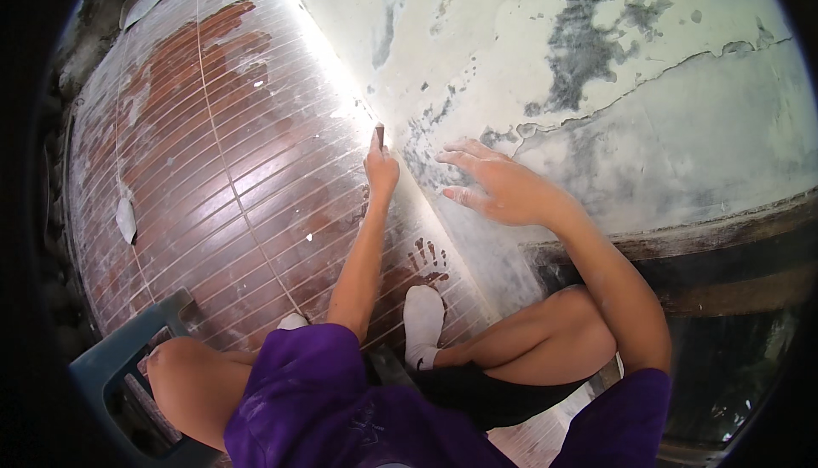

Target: The person sands a section of an exterior wall using a sanding block. They work on a lower area of the wall while seated, then stand to sand a higher section near a window frame.

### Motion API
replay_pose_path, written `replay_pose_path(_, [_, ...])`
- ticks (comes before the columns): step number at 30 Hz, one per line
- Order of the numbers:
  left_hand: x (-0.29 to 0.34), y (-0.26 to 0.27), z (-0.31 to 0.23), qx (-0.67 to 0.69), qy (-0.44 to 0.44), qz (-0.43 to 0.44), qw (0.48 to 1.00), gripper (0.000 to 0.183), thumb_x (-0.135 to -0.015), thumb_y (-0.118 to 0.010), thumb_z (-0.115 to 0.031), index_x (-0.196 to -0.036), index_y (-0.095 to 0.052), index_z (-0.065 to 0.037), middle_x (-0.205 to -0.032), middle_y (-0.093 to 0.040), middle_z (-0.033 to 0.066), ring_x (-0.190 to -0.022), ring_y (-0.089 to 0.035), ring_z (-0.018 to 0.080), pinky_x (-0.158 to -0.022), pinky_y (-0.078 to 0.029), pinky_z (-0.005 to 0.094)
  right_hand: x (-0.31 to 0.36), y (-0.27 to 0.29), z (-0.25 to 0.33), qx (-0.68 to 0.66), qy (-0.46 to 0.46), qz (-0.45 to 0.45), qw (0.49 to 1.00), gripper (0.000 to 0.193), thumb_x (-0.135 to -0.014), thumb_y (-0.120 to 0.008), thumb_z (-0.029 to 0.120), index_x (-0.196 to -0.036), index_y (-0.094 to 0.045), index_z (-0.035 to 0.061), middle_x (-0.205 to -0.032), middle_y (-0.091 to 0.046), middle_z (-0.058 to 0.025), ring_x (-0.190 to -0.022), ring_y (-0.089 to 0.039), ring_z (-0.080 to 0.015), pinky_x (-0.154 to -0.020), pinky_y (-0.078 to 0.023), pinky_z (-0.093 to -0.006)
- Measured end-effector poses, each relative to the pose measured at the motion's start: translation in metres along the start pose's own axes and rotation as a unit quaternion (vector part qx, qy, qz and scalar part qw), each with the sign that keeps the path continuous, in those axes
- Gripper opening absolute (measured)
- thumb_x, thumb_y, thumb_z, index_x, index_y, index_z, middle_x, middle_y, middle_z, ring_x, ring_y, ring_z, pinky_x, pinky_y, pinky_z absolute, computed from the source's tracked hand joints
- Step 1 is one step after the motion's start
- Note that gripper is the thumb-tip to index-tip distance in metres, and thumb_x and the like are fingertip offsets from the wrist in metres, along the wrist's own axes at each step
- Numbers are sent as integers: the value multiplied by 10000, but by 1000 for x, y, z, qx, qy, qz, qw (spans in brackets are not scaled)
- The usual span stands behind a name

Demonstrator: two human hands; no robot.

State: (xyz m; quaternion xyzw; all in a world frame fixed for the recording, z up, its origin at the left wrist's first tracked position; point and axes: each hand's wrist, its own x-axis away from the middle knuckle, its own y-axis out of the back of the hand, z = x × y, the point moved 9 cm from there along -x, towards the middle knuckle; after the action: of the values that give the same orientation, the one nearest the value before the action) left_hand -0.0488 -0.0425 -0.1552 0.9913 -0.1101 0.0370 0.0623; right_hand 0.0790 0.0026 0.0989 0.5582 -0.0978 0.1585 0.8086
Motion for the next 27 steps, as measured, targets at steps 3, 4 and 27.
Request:
replay_pose_path(3, [-1,-22,23,49,46,-5,998,544,-959,-439,-38,-1489,-323,0,-1374,-521,272,-1273,-505,413,-1068,-391,427,1,-2,-4,-26,-22,6,999,505,-987,-544,311,-1405,-454,43,-1477,-420,-187,-1377,-385,-354,-1132,-319,-440])
replay_pose_path(4, [-1,-25,24,63,33,-17,997,553,-964,-446,-50,-1496,-305,0,-1384,-510,273,-1280,-498,411,-1073,-384,425,1,-4,-5,-11,-28,17,999,506,-989,-542,313,-1408,-451,44,-1476,-421,-186,-1373,-390,-354,-1130,-322,-440])
replay_pose_path(27, [16,-51,7,78,70,-30,994,538,-1028,-394,-161,-1484,-231,74,-1292,-524,367,-1194,-544,452,-1019,-412,451,0,-15,-6,-3,-4,76,997,514,-1001,-513,318,-1417,-427,28,-1420,-459,-209,-1300,-457,-363,-1093,-363,-430])
